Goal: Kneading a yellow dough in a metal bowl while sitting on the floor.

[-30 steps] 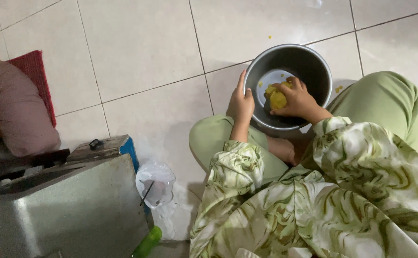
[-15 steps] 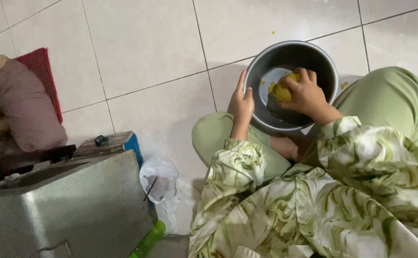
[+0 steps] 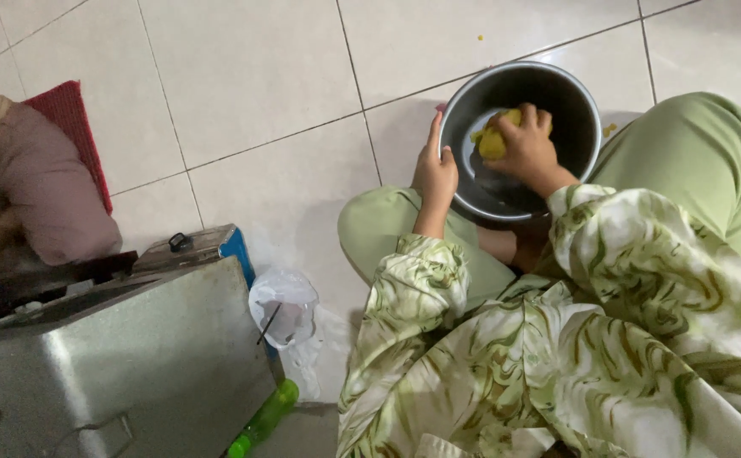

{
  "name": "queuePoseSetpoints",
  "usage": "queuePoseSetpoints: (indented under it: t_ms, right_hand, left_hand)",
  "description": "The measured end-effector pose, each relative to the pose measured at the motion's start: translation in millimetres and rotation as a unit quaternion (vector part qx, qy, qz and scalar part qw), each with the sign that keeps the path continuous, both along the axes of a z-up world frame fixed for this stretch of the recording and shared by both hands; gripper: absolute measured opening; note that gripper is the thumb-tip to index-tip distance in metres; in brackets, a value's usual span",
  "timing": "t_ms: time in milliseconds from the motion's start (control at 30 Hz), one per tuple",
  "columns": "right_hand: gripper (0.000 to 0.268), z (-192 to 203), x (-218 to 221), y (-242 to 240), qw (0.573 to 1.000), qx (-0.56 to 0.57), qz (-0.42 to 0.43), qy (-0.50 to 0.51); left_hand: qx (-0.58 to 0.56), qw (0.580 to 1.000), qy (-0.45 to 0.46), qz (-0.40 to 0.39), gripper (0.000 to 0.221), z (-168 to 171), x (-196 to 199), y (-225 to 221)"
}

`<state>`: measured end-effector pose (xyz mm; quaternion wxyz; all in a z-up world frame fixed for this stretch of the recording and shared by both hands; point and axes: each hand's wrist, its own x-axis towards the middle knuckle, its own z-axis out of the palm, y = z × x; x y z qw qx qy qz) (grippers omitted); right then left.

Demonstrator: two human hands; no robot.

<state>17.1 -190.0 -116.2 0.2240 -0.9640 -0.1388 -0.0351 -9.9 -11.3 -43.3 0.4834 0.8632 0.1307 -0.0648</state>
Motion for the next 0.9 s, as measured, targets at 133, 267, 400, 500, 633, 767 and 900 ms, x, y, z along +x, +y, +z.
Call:
queuePoseSetpoints:
  t_ms: [133,267,400,500,633,767,900]
  right_hand:
    - [0.076,29.0,-5.5,-10.5,0.999,0.038,0.008,-0.005]
    - [0.097,50.6,-25.9,5.3,0.99,-0.068,0.009,0.121]
    - [0.102,31.0,-18.8,-1.9,0.995,0.065,-0.002,0.08]
    - [0.085,44.0,3.2,-3.7,0.972,0.202,-0.04,0.113]
    - [0.09,36.0,22.7,13.2,0.973,0.17,-0.081,0.135]
    - [0.092,41.0,15.8,32.2,0.976,-0.165,0.079,0.113]
    - [0.102,20.2,-23.9,22.2,0.923,-0.348,0.153,0.053]
  left_hand:
    - [-0.02,1.0,-0.006,0.01,0.056,-0.2,-2.0,0.2]
    - [0.001,1.0,-0.008,0.017,0.058,-8.5,0.5,-0.8]
    - [0.002,0.999,-0.031,0.025,0.058,-16.8,0.8,-1.6]
    - [0.102,0.994,-0.038,0.003,0.068,0.7,3.8,0.5]
    - [0.115,0.989,-0.094,0.009,0.071,-15.0,0.7,-0.8]
    - [0.054,0.995,-0.082,0.034,0.066,-29.9,3.2,-4.5]
    - [0.042,0.997,-0.019,0.063,0.058,-39.6,5.1,-0.8]
